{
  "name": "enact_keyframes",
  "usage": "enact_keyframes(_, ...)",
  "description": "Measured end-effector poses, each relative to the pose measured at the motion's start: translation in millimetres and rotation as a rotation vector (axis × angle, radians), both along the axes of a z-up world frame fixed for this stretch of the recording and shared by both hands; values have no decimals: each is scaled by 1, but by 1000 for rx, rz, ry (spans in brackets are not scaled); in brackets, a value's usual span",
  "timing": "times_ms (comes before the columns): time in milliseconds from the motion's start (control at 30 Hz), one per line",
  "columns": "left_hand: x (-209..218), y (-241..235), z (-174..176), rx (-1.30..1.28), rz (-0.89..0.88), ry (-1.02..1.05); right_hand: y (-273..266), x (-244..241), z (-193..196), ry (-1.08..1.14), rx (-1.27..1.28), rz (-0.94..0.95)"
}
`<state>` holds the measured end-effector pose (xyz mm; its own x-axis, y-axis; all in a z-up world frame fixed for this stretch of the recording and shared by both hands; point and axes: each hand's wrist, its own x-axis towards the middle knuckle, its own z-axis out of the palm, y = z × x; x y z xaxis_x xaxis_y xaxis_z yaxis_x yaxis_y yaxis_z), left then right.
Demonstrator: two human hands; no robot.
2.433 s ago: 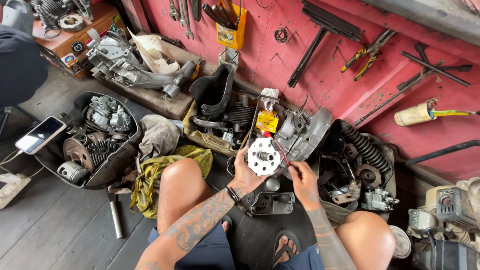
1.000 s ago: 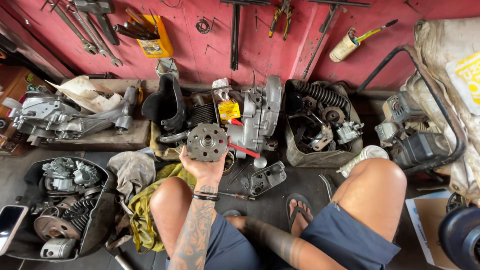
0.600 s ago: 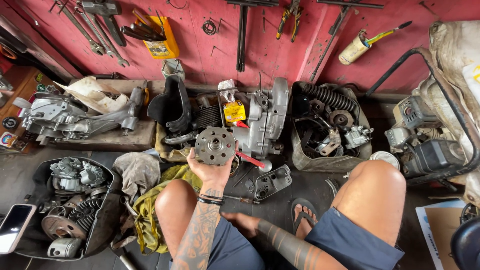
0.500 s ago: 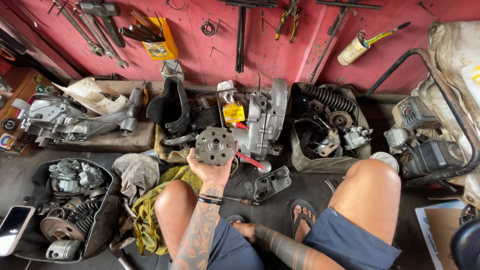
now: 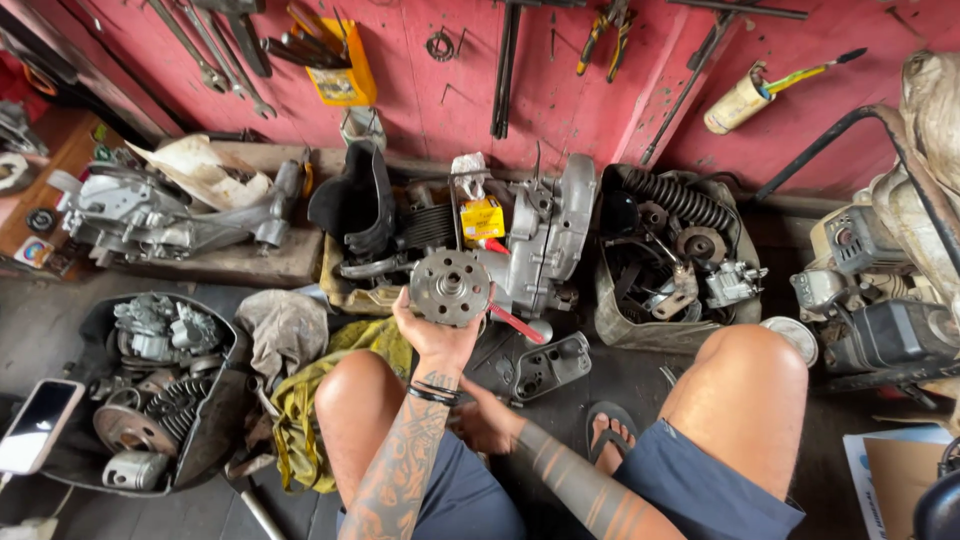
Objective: Cleaning a motorcycle engine component using a small brush
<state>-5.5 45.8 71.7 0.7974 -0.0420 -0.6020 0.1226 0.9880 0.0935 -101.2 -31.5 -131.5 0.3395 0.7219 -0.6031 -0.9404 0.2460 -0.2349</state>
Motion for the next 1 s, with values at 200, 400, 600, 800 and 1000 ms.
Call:
enact_keyframes(200,1,-3,7,8,13,56,13,-41,-60,114,-162,168)
enact_keyframes(400,-3,-2,-3,5,-38,-47,10,2,-6,-27,-135,39)
enact_keyframes(600,-5,-7,-4,26,-37,28,8,-29,-58,145,-47,171)
enact_keyframes(800,-10,-11,21,-67,44,107,20,-22,57,-26,-262,75)
enact_keyframes(1000,-10,-9,14,-48,26,115,23,-9,-2,-4,-145,-125)
